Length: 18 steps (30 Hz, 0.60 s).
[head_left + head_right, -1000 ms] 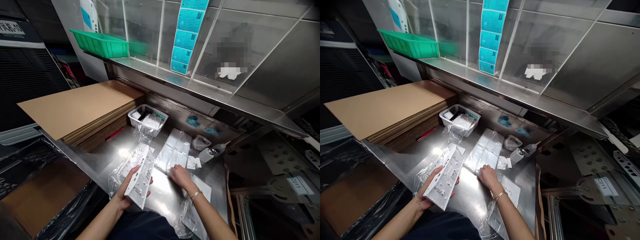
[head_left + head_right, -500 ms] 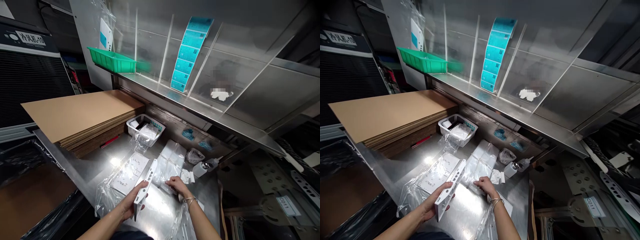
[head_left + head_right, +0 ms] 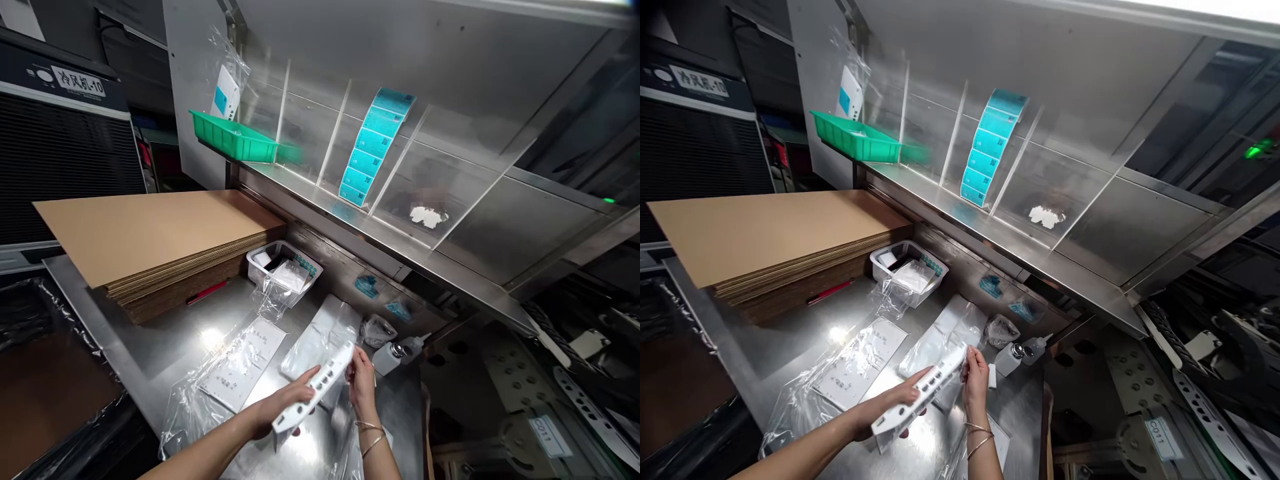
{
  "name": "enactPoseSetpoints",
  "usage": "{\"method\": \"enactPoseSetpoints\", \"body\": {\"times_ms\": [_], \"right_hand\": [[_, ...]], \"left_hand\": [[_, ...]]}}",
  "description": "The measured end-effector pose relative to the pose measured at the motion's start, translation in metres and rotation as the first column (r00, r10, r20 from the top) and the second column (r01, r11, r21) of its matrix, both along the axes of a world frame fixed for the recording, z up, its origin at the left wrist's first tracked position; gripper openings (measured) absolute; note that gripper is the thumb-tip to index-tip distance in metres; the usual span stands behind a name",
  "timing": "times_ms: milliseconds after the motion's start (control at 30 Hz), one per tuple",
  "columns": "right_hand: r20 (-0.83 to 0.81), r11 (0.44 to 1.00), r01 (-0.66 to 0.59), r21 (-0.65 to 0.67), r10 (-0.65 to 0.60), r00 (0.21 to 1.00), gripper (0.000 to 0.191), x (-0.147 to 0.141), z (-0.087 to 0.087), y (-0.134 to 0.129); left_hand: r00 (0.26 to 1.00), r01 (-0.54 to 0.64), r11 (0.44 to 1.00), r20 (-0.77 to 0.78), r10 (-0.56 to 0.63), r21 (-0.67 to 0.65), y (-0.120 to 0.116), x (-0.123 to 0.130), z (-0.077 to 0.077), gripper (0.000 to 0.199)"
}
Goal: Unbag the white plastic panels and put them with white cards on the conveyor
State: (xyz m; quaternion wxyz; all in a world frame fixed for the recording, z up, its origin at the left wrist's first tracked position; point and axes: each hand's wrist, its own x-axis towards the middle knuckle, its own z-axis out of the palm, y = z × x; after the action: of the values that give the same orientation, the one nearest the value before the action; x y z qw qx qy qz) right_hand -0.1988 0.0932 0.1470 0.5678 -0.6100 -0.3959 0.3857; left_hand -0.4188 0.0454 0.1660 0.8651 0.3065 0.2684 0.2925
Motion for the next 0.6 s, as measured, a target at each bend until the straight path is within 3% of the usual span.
{"method": "enactPoseSetpoints", "body": {"times_ms": [100, 167, 233, 367, 467, 600], "right_hand": [[0.276, 0.982, -0.099, 0.160, 0.051, 0.960, 0.035, -0.003, 0.022, -0.011], [0.569, 0.927, -0.282, 0.247, 0.096, 0.816, 0.029, -0.008, 0.040, -0.018], [0.727, 0.886, -0.385, 0.258, 0.084, 0.681, 0.025, -0.020, 0.059, -0.023], [0.805, 0.854, -0.502, 0.135, 0.201, 0.558, 0.024, -0.063, 0.106, -0.026], [0.869, 0.847, -0.530, 0.034, 0.237, 0.434, 0.022, -0.092, 0.146, -0.024], [0.885, 0.876, -0.472, 0.101, 0.138, 0.445, 0.023, -0.119, 0.184, -0.050]], "left_hand": [[0.996, 0.056, 0.992, 0.068, -0.049, -0.111, 0.007, 0.015, 0.020, 0.061], [0.972, 0.112, 0.952, 0.232, -0.045, -0.285, 0.013, 0.025, 0.036, 0.056], [0.929, 0.113, 0.898, 0.365, 0.056, -0.426, 0.019, 0.030, 0.052, 0.058], [0.871, -0.063, 0.778, 0.347, 0.349, -0.625, 0.020, 0.028, 0.073, 0.055], [0.848, -0.074, 0.785, 0.375, 0.374, -0.615, 0.008, 0.019, 0.079, 0.065], [0.832, -0.048, 0.779, 0.406, 0.377, -0.625, -0.021, 0.007, 0.070, 0.087]]}}
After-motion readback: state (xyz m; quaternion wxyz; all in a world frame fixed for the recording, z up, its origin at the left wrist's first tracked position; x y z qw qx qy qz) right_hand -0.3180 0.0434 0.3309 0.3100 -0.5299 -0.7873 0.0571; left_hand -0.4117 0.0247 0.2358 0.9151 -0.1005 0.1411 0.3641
